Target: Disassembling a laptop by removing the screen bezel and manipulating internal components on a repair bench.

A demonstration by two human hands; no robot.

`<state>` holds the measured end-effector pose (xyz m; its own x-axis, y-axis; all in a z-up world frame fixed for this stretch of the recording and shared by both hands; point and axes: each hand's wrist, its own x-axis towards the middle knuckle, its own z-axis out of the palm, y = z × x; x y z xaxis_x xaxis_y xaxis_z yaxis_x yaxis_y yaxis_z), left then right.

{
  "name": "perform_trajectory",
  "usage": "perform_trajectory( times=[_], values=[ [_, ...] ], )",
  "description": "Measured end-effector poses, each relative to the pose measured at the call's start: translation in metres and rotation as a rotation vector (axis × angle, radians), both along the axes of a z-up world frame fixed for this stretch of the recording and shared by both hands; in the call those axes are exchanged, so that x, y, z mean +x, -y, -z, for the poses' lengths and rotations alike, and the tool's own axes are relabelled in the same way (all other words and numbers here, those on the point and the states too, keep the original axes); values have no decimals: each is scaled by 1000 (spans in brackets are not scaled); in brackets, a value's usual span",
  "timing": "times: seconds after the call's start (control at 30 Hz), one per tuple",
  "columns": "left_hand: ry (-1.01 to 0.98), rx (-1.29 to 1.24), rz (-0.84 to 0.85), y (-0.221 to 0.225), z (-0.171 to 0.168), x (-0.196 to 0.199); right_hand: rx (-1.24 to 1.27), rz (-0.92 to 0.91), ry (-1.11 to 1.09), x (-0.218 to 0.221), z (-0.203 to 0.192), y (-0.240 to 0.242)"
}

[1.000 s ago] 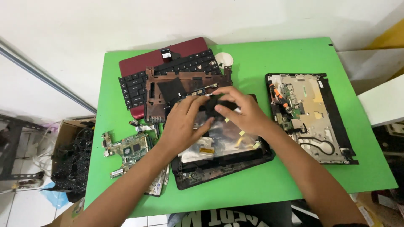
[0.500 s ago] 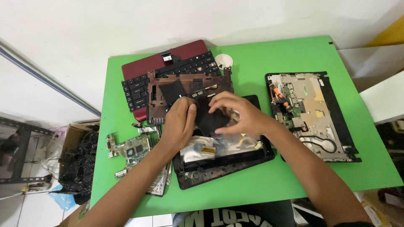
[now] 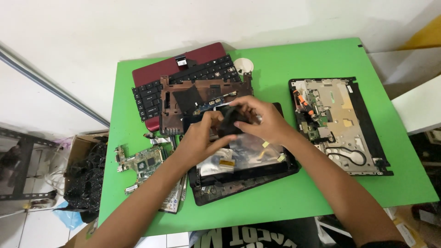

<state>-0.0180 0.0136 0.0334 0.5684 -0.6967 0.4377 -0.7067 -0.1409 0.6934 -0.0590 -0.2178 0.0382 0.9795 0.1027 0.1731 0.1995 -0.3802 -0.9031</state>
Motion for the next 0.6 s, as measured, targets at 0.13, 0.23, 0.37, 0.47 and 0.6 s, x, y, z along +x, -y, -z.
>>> perform_trajectory(
  times=[0.13, 0.23, 0.37, 0.47, 0.6],
  values=[
    [65, 34, -28, 2, 6, 4, 7, -11, 97, 8, 21, 7],
    [69, -43, -12, 2, 4, 6, 75, -63, 133, 8, 24, 7],
    [177, -148, 26, 3, 4, 10, 207, -93, 131, 11, 32, 7],
    [134, -190, 55, 3, -1, 8, 193, -69, 151, 10, 27, 6],
    [148, -203, 36, 4, 10, 9, 142, -99, 172, 9, 19, 6]
  ],
)
